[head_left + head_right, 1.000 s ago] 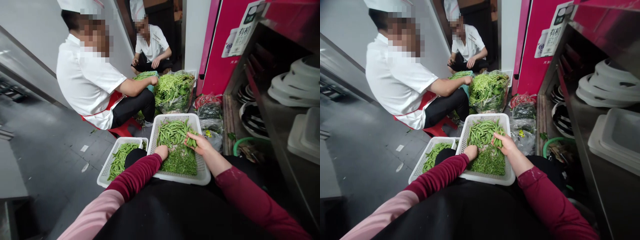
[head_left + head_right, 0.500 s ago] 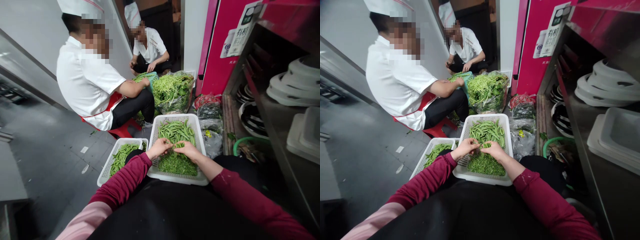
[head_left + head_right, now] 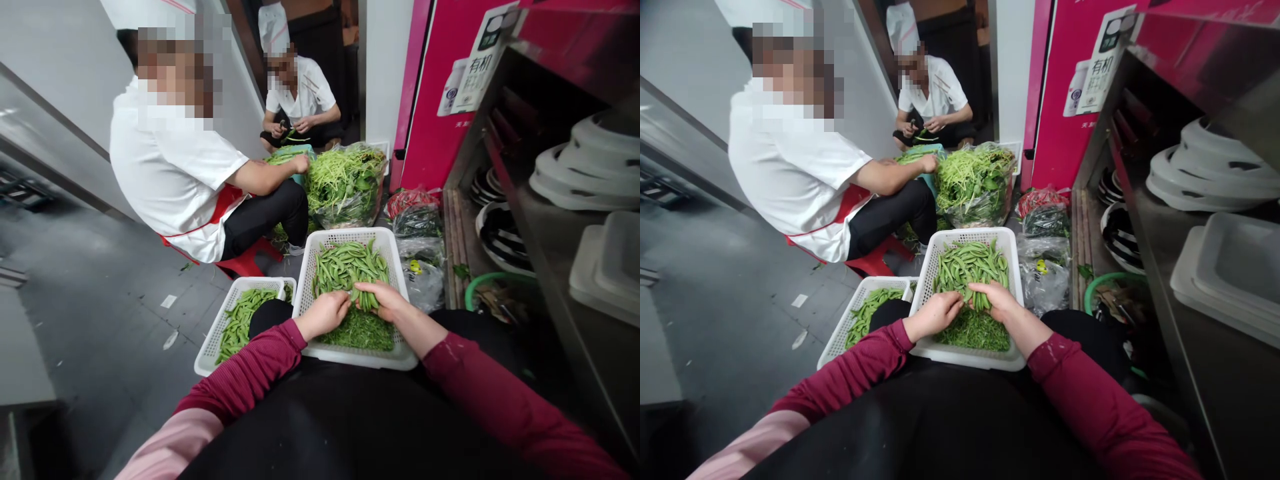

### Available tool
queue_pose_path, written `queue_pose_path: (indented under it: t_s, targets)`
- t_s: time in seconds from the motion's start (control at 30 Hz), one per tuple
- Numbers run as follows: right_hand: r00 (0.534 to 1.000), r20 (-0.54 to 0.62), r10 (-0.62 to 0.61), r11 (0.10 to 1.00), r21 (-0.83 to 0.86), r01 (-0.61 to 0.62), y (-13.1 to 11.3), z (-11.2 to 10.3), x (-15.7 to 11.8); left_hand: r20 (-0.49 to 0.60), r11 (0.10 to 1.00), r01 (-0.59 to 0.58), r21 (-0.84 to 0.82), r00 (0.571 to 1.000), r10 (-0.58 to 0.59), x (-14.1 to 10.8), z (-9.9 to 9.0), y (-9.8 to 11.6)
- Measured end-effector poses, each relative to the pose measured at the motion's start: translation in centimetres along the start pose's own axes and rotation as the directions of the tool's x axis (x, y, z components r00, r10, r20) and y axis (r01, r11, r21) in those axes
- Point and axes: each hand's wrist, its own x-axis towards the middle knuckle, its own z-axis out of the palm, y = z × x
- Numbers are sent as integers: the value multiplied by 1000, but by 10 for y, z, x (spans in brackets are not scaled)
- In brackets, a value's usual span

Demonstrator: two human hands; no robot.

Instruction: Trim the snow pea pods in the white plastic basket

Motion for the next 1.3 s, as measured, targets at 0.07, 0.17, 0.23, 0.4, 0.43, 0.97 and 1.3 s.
queue_pose_path:
  t_s: [0.07,0.17,0.23,0.4,0.43,0.97,1.3]
  targets:
    - [999,33,29,1000,-7,-29,-1,0,-3,42,998,-50,41,998,48,-1,-2,1]
    - [985,159,60,998,-46,-53,-3,0,-7,96,998,-55,32,994,52,-4,-6,6]
    - [966,244,84,994,-92,-63,-4,0,-11,118,999,-32,-6,992,33,-8,-7,11]
    - [933,320,166,980,-160,-119,-4,6,-20,135,996,12,-85,991,-1,-17,2,24]
    - [931,321,173,979,-157,-128,-4,6,-21,128,996,15,-82,992,-5,-18,3,23]
    - [916,355,186,974,-188,-124,-12,0,-25,-136,986,123,109,985,-107,-26,-27,-10]
    - [940,180,290,858,-483,-173,-2,-11,-32,150,887,-173,428,982,119,-26,-19,5]
